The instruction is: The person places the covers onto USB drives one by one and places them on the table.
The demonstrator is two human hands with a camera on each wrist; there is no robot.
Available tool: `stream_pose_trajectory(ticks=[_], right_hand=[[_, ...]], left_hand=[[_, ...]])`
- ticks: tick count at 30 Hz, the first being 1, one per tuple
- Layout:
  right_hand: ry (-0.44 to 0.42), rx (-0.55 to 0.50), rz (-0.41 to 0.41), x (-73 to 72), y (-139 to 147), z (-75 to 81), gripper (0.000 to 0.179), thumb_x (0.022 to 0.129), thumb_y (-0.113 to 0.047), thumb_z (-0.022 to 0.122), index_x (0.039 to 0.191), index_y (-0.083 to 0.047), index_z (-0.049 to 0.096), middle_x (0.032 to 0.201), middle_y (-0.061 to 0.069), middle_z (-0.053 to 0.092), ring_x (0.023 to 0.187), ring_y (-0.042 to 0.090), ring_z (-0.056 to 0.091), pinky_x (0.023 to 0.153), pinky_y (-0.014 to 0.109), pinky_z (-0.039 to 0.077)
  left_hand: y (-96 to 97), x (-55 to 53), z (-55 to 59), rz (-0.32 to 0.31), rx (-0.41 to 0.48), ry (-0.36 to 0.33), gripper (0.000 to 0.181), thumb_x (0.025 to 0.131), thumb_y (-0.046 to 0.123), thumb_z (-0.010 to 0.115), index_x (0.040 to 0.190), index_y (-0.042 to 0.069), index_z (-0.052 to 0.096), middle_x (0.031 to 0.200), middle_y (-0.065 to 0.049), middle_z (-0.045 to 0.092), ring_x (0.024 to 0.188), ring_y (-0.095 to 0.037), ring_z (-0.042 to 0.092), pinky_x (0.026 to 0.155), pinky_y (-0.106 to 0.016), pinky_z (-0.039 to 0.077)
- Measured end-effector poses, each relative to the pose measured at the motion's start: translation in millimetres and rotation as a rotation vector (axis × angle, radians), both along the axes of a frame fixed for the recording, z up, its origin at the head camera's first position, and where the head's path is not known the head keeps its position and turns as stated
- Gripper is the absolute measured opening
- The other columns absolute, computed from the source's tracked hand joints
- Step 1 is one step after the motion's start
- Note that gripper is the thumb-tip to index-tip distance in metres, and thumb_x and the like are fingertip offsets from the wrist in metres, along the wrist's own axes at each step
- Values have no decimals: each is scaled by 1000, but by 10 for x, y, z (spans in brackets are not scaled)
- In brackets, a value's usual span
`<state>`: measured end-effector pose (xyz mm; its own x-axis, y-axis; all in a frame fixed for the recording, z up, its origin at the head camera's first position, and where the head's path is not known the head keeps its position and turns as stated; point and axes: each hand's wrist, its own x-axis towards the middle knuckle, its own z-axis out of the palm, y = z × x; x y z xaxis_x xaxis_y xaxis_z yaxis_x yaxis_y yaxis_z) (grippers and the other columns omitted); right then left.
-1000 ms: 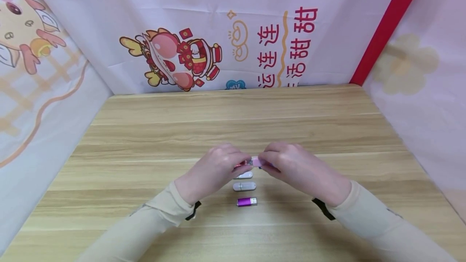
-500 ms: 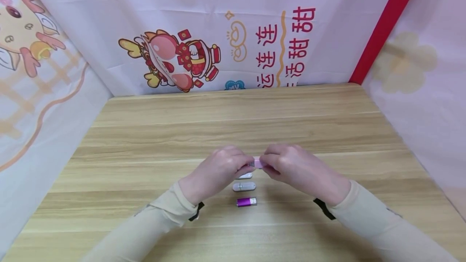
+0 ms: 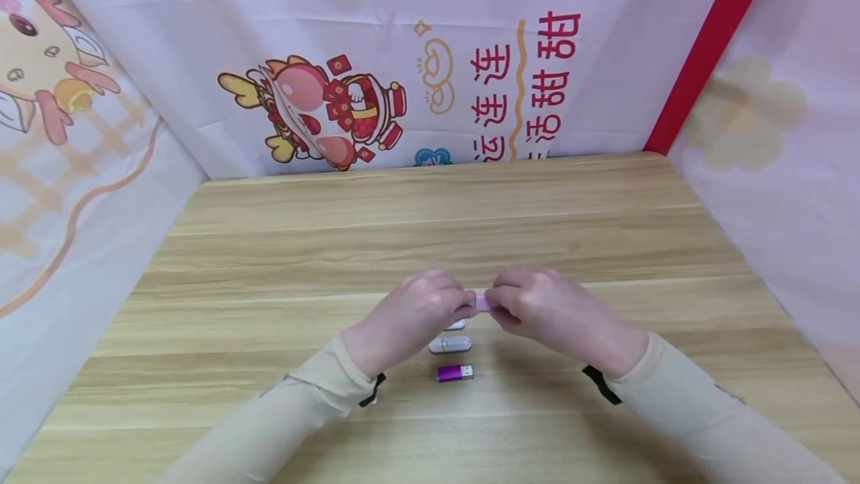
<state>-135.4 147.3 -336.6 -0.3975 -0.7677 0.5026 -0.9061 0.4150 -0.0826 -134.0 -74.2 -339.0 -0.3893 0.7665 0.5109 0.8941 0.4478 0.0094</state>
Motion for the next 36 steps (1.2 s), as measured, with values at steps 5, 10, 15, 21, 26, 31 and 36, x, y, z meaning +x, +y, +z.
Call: stream_pose_trajectory(ticks=[5, 10, 15, 21, 26, 31, 36], right_hand=[[-88, 18, -12, -26, 31, -35, 18, 74, 3, 84, 88, -3, 74, 81, 2, 66, 70, 9, 63, 62, 20, 55], [-197, 28, -19, -90, 82, -95, 16, 76, 5, 81, 86, -4, 73, 82, 1, 67, 72, 9, 63, 63, 21, 54], [-315, 60, -59, -137, 119, -154, 14, 78, 4, 80, 85, -6, 73, 78, -2, 64, 68, 6, 57, 59, 18, 51], [-359, 79, -65, -180, 139, -236, 13, 78, 3, 81, 80, -7, 72, 72, -3, 56, 63, 4, 47, 54, 18, 44], [-383, 107, -94, -183, 152, -317, 10, 80, -6, 83, 80, -8, 73, 73, -4, 54, 63, 3, 45, 53, 18, 43], [-420, 140, -117, -179, 158, -398, 9, 83, -11, 82, 79, -10, 73, 72, -6, 53, 63, 4, 44, 53, 18, 43], [-450, 144, -93, -174, 164, -469, 10, 80, -6, 83, 77, -9, 73, 71, -5, 55, 63, 3, 46, 55, 18, 45]], left_hand=[[37, -33, -53, 22, -18, -85, 8, 86, 13, 78, 90, 7, 76, 78, 1, 70, 70, -10, 61, 65, -21, 51], [129, -90, -99, 56, -62, -268, 7, 90, 13, 74, 85, 9, 74, 72, 5, 67, 62, -6, 55, 59, -19, 47], [233, -145, -131, 105, -118, -396, 10, 92, 14, 73, 84, 8, 73, 70, 4, 66, 57, -2, 50, 52, -13, 41], [318, -182, -208, 145, -182, -429, 7, 88, 15, 76, 86, 8, 75, 74, 3, 69, 60, -3, 55, 57, -15, 46], [367, -186, -306, 164, -205, -417, 10, 90, 16, 74, 82, 9, 74, 71, 4, 67, 59, -5, 54, 56, -17, 46], [409, -174, -385, 179, -232, -428, 20, 94, 24, 71, 78, 11, 72, 64, 8, 57, 55, -6, 48, 51, -18, 41], [447, -157, -448, 195, -267, -448, 19, 92, 23, 74, 76, 13, 70, 63, 10, 53, 56, -5, 46, 53, -17, 40]])
